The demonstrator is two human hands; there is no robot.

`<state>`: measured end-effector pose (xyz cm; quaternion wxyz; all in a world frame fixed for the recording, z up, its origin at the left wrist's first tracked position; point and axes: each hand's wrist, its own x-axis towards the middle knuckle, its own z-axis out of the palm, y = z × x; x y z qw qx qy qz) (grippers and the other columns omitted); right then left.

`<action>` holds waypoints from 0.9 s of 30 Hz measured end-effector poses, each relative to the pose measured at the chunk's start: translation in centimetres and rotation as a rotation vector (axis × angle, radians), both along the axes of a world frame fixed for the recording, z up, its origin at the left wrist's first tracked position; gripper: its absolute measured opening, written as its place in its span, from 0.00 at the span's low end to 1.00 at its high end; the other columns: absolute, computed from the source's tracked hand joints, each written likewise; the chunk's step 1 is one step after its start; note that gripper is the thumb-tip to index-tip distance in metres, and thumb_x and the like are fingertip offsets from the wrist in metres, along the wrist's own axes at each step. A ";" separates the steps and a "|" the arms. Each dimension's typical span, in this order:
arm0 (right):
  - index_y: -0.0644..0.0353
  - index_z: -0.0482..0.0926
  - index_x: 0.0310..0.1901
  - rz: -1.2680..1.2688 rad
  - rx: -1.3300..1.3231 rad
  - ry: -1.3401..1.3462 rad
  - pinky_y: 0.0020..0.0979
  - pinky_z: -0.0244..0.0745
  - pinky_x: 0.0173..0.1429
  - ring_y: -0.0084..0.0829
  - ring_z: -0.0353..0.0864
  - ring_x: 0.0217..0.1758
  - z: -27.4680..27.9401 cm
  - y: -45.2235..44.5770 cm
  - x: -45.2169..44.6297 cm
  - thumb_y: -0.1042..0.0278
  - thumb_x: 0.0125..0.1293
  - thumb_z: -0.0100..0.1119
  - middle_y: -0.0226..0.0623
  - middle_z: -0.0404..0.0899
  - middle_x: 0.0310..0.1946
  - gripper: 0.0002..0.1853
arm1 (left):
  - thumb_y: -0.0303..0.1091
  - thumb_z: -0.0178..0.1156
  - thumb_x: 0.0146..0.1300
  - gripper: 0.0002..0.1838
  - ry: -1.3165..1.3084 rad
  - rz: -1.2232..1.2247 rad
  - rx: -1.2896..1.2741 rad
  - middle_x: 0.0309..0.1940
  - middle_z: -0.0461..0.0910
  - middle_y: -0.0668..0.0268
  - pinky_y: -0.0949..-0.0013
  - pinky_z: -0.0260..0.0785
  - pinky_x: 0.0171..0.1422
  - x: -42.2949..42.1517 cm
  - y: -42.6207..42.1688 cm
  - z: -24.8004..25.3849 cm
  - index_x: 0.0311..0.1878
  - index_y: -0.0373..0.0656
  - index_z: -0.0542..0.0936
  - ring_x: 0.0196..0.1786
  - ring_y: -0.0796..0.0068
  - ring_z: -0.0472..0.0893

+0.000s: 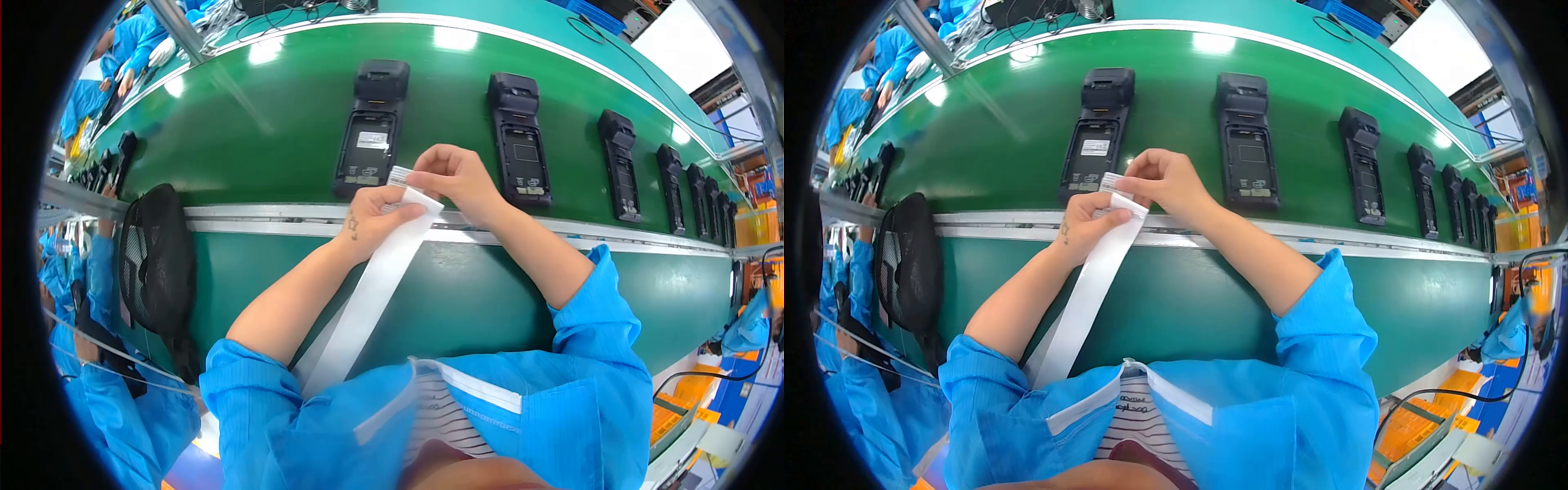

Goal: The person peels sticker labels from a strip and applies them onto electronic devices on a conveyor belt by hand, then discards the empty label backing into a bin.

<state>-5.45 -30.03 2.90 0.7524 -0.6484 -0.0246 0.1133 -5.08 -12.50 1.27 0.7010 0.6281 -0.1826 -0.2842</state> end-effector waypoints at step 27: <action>0.67 0.78 0.28 -0.302 -0.522 -0.038 0.17 0.68 0.22 0.15 0.69 0.18 -0.9 -16.0 1.2 0.68 0.52 0.64 0.28 0.74 0.19 0.09 | 0.32 0.61 0.54 0.10 -0.062 -0.084 0.101 0.27 0.79 0.66 0.80 0.67 0.33 -0.1 -2.0 -0.1 0.36 0.35 0.79 0.29 0.83 0.76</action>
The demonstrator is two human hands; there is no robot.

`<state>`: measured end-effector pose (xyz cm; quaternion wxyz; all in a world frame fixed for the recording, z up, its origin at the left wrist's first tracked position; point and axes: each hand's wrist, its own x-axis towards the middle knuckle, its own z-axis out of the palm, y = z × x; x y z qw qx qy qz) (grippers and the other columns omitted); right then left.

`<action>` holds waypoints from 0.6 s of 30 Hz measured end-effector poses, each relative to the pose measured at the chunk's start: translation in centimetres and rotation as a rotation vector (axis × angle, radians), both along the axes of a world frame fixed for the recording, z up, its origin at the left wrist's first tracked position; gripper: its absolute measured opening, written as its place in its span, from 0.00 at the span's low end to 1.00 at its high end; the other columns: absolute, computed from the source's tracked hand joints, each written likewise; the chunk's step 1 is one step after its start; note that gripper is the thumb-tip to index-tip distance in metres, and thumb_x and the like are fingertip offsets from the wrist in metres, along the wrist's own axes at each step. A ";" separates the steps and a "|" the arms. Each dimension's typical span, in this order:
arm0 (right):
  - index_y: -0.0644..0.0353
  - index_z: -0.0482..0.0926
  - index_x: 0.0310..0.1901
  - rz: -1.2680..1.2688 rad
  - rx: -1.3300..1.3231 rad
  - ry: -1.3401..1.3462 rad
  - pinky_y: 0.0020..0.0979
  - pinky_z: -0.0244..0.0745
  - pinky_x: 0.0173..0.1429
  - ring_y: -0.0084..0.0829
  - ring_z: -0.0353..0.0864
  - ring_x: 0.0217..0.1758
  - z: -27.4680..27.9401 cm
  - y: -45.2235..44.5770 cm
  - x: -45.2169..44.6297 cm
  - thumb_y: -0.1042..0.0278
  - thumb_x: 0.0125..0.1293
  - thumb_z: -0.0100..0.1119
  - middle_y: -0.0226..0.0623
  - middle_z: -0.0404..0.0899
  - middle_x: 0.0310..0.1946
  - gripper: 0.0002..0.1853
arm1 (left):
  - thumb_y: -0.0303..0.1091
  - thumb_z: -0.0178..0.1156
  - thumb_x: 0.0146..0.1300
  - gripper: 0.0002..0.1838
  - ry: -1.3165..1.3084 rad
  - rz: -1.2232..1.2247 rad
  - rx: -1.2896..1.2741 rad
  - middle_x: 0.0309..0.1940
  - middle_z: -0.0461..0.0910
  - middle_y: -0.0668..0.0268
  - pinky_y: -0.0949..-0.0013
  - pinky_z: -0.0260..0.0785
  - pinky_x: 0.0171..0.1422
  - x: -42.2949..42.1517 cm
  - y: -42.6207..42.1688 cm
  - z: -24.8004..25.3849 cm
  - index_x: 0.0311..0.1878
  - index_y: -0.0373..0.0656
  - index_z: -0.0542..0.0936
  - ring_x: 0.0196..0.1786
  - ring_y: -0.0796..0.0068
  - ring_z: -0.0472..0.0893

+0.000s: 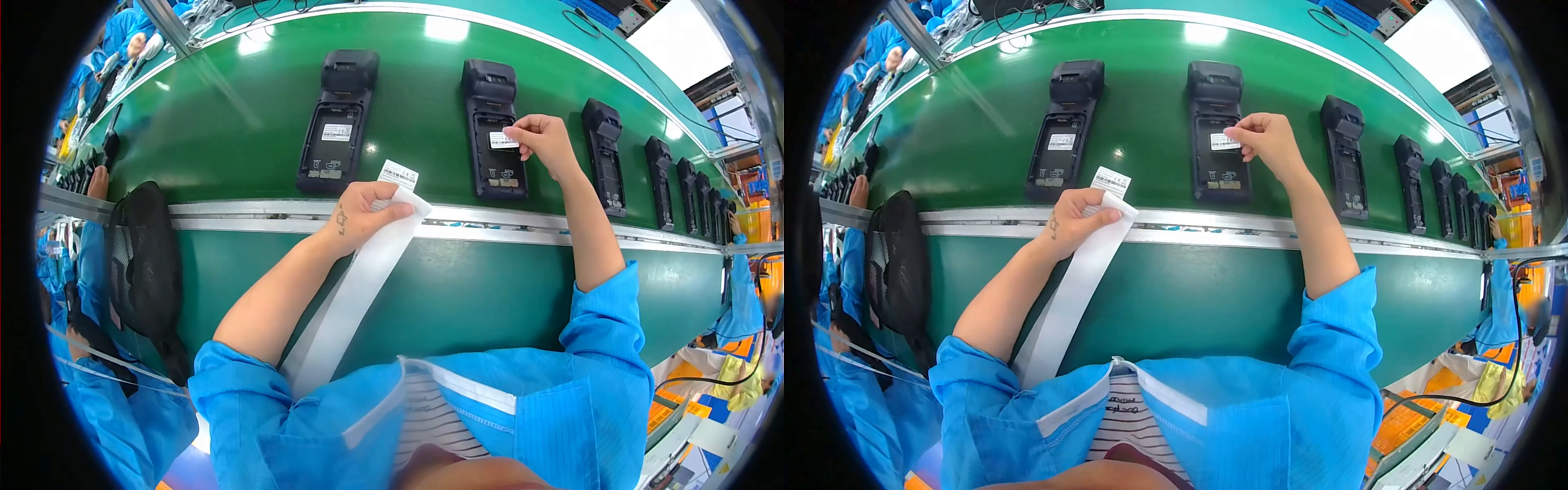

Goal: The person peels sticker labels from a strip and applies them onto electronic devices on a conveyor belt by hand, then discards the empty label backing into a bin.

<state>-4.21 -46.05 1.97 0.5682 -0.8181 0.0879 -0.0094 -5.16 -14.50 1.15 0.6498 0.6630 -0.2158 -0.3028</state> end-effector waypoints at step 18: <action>0.69 0.79 0.27 0.010 -0.112 0.025 0.18 0.69 0.21 0.17 0.70 0.17 -0.4 0.4 0.6 0.68 0.50 0.65 0.31 0.75 0.17 0.11 | 0.38 0.54 0.60 0.13 0.165 -0.043 -0.118 0.30 0.76 0.65 0.76 0.70 0.33 -0.5 -1.4 -0.8 0.43 0.39 0.72 0.31 0.80 0.77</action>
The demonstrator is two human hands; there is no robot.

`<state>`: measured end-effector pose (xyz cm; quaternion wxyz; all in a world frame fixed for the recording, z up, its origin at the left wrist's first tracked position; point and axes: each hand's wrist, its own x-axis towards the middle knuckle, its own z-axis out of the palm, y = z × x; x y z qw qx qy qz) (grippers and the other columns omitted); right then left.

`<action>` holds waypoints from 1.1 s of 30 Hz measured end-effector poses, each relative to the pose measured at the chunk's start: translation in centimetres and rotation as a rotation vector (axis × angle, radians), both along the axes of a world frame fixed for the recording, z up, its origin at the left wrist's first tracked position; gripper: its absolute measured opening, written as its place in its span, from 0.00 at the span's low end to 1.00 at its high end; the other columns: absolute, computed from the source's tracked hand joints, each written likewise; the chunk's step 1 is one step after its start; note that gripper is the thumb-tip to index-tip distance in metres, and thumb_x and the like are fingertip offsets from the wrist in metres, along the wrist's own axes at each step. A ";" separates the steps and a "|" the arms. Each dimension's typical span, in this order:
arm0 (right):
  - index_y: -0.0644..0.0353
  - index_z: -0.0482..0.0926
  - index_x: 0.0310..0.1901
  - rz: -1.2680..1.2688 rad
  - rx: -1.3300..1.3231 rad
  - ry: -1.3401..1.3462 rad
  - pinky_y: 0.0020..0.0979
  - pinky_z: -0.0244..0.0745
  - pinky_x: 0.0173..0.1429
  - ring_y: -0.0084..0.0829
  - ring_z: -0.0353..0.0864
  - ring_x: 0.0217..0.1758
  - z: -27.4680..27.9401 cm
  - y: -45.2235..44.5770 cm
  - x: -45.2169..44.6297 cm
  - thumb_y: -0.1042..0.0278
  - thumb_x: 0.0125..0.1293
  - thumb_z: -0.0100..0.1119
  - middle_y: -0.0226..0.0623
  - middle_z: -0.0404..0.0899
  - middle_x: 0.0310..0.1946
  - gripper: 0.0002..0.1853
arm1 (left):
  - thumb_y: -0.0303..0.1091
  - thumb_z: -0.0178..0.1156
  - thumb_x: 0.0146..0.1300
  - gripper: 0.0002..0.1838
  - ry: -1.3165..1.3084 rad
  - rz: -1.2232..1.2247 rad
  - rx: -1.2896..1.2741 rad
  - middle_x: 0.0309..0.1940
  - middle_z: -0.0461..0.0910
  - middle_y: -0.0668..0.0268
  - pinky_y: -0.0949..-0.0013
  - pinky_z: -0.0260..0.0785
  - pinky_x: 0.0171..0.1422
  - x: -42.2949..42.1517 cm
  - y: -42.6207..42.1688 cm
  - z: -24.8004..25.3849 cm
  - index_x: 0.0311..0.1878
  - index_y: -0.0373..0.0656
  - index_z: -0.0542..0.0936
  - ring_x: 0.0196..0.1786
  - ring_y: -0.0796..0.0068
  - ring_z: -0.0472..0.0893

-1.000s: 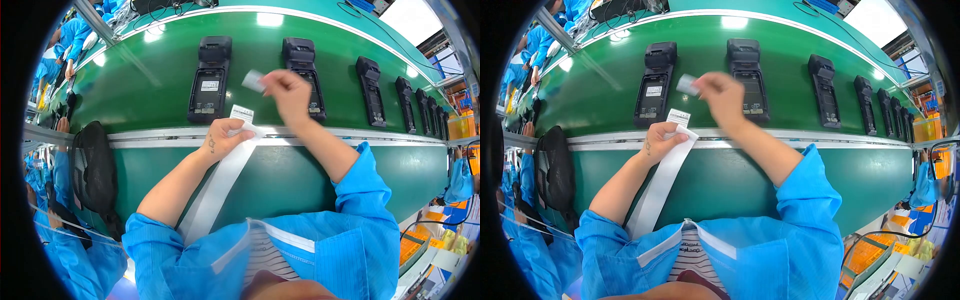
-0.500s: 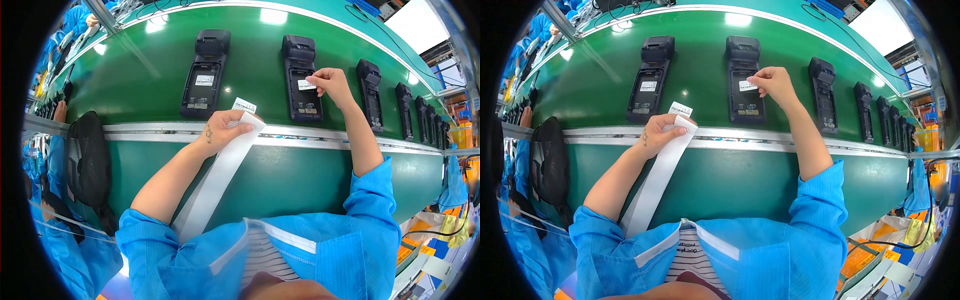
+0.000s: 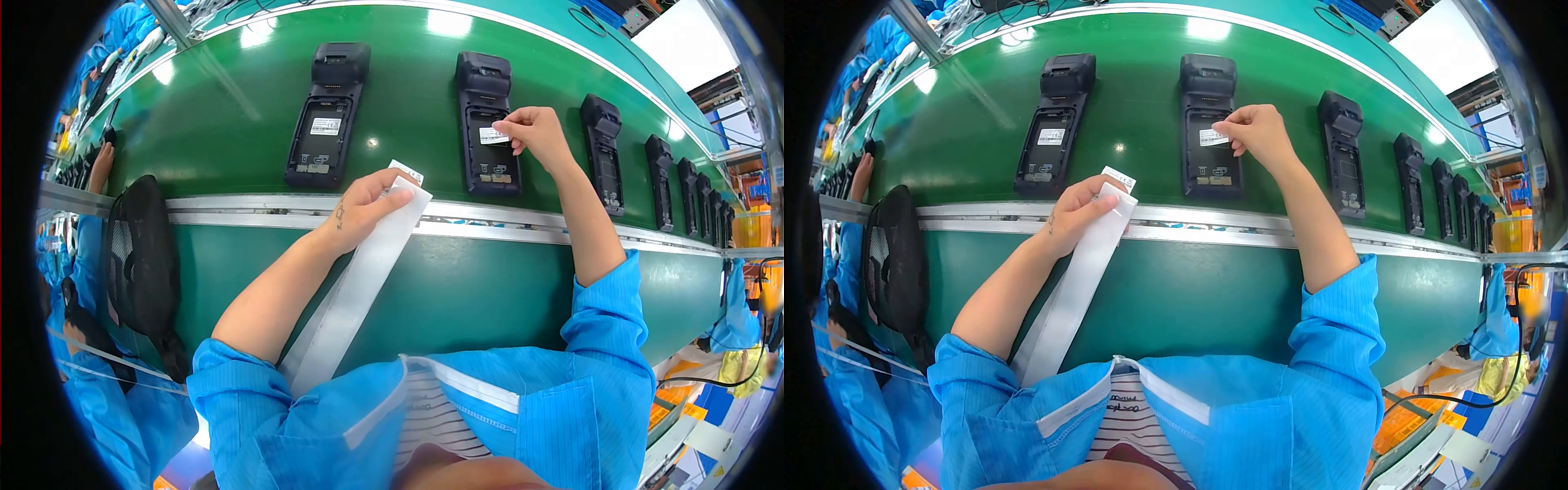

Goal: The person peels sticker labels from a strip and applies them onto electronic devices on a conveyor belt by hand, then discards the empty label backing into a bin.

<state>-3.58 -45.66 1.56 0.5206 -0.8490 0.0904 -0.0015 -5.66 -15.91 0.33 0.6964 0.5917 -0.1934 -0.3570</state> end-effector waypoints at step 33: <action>0.63 0.76 0.29 0.011 0.525 -0.249 0.18 0.68 0.28 0.16 0.72 0.24 -0.6 9.5 -7.6 0.75 0.55 0.60 0.29 0.76 0.24 0.03 | 0.39 0.60 0.56 0.15 -0.184 0.157 0.098 0.28 0.78 0.67 0.77 0.67 0.34 -1.7 -3.5 0.9 0.39 0.36 0.76 0.30 0.82 0.75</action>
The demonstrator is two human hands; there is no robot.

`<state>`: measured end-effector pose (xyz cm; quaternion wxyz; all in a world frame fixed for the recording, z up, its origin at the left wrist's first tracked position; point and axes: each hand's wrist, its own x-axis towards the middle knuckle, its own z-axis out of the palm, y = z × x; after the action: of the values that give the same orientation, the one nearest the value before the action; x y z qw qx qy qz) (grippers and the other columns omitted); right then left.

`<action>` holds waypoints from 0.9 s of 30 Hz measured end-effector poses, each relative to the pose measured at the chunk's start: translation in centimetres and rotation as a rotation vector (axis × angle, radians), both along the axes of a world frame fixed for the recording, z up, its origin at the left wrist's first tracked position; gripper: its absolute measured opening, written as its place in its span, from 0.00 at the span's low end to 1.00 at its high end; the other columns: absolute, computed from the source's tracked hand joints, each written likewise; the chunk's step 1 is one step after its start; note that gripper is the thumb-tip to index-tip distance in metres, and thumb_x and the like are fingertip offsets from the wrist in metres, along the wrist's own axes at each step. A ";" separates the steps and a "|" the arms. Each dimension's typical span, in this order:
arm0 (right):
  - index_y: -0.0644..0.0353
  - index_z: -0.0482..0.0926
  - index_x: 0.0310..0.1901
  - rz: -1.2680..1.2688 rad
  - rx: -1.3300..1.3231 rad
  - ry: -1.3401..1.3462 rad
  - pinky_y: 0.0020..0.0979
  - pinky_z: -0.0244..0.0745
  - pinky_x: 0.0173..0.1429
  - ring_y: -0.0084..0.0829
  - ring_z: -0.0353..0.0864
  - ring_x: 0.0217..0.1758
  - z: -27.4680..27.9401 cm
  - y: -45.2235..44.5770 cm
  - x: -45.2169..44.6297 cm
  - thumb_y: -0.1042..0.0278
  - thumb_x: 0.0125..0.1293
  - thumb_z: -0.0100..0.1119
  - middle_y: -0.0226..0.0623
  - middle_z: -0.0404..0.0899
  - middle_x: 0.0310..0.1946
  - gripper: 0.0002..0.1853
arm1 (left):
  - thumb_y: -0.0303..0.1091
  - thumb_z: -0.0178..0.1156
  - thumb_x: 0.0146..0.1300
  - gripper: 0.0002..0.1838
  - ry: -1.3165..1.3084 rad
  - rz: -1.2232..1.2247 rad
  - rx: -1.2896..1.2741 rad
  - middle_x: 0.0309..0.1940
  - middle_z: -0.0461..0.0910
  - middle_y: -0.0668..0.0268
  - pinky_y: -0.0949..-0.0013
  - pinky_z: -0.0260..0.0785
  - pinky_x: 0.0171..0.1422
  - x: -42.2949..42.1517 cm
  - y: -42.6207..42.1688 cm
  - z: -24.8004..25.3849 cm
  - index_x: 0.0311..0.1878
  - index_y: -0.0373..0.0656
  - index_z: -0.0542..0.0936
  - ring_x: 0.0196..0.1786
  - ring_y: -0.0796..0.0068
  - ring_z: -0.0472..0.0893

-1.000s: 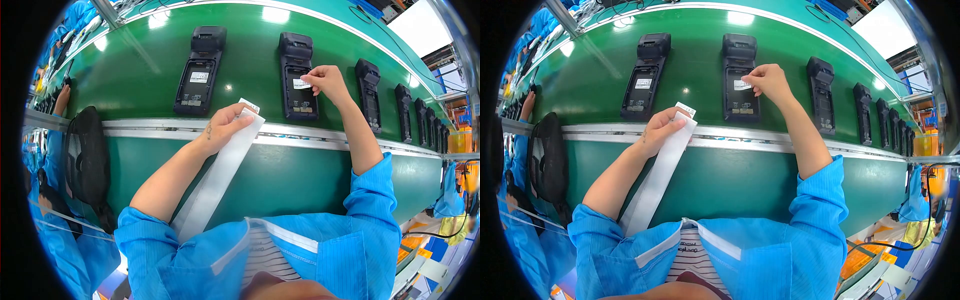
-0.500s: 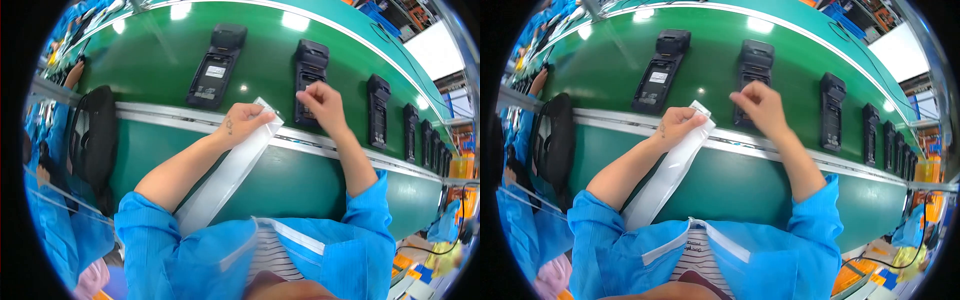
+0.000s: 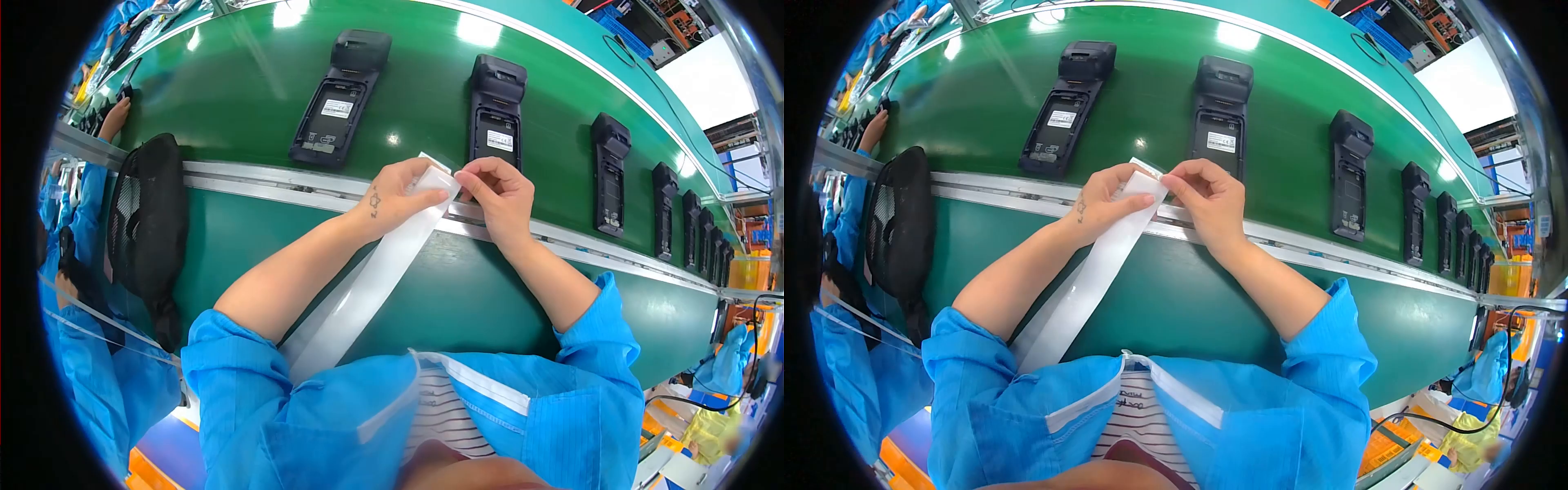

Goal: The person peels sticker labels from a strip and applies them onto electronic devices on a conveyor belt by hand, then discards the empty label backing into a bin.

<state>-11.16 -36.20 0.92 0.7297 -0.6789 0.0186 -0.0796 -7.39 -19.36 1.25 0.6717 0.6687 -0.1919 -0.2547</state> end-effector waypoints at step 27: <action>0.69 0.79 0.27 0.049 -0.496 0.231 0.20 0.76 0.23 0.19 0.75 0.19 0.4 -9.6 7.9 0.69 0.48 0.65 0.34 0.77 0.18 0.10 | 0.36 0.61 0.55 0.13 0.077 -0.083 -0.064 0.27 0.79 0.62 0.77 0.70 0.30 -0.4 -2.6 -1.1 0.37 0.35 0.75 0.27 0.78 0.79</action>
<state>-3.28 -45.79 1.37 0.5361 -0.8415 0.0651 0.0139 -7.75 -21.99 0.14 0.6883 0.6282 -0.2014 -0.3017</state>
